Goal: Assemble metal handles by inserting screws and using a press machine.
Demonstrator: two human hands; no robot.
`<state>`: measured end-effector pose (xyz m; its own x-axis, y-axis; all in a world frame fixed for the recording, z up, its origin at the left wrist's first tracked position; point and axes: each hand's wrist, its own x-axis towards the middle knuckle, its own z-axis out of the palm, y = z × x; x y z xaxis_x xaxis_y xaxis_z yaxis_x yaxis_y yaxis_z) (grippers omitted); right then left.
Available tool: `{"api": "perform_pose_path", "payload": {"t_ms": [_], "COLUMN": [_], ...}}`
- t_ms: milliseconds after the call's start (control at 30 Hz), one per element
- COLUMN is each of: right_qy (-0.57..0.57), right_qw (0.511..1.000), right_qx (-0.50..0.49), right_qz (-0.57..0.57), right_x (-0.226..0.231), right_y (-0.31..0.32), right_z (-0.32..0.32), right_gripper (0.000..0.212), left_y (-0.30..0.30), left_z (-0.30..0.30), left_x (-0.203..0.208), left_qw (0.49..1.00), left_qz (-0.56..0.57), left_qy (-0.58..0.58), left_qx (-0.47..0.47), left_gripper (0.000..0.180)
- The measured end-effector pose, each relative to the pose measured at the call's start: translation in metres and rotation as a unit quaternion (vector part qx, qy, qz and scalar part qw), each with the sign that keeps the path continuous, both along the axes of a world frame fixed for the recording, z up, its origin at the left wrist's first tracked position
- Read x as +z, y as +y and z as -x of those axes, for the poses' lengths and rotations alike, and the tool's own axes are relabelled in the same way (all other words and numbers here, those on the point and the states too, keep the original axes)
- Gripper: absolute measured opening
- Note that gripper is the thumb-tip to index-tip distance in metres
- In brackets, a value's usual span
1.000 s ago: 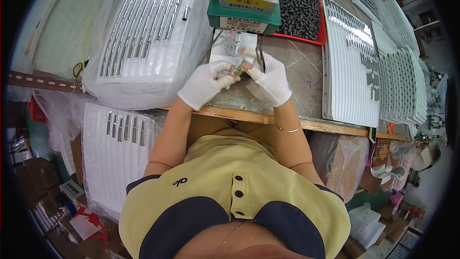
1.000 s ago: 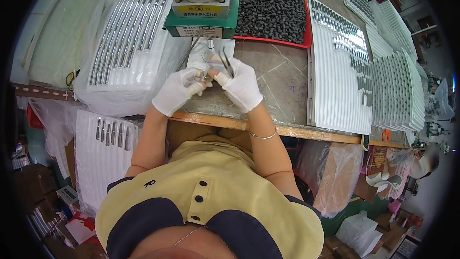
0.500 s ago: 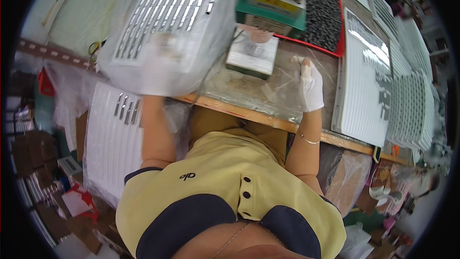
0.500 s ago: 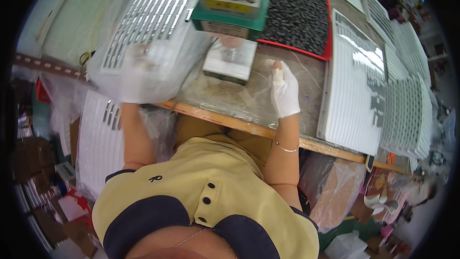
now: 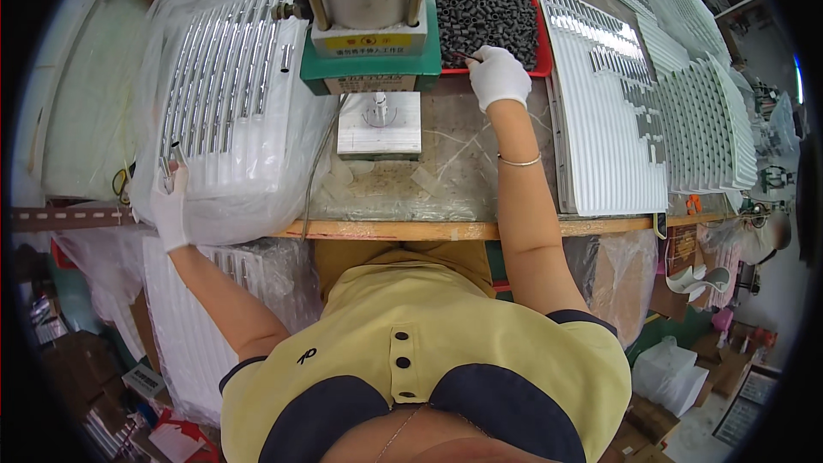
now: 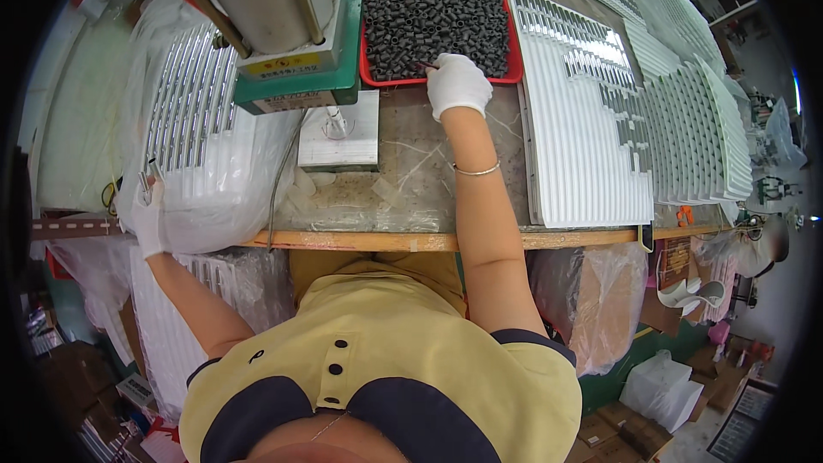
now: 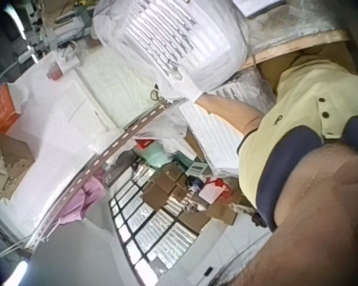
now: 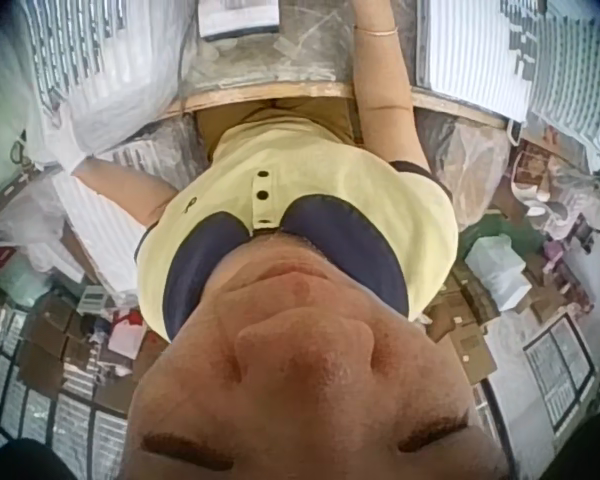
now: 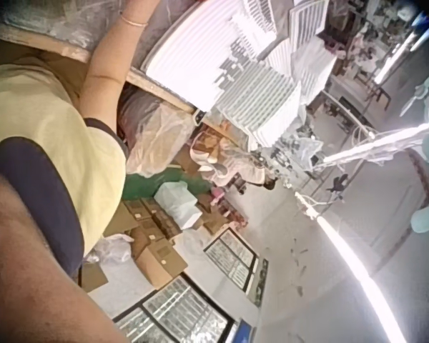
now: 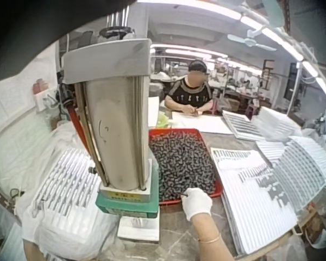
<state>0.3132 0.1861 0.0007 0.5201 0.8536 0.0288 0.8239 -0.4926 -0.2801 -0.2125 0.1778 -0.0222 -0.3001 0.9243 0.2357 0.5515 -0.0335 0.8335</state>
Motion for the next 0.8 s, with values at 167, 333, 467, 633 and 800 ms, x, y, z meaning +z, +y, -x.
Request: {"api": "perform_pose_path", "payload": {"t_ms": [167,333,467,633,800], "right_qy": [-0.003,0.007,0.187,0.175,0.053], "right_qw": [1.0,0.998,0.94,0.937,0.952], "right_qx": [0.009,0.039,0.217,0.261,0.272], "right_qz": [0.01,-0.056,-0.185,-0.151,-0.132], "right_x": [-0.007,-0.008,0.026,0.063,0.069], "right_y": [0.016,0.004,-0.058,-0.105,-0.121], "right_z": [0.004,0.003,0.003,0.023,0.014], "right_gripper": [0.024,0.022,0.014,0.01,0.01], "left_y": [-0.036,-0.056,-0.051,-0.052,-0.06], "left_z": [-0.133,-0.24,-0.28,-0.304,-0.322], "left_x": [0.054,0.055,0.018,0.003,0.001], "left_qw": [0.967,0.903,0.935,0.929,0.928], "left_qz": [0.079,0.219,0.13,0.083,0.091], "left_qy": [-0.141,-0.189,-0.1,-0.126,-0.107], "left_qx": [-0.196,-0.317,-0.315,-0.338,-0.346], "left_gripper": [0.027,0.023,0.018,0.019,0.02]}}
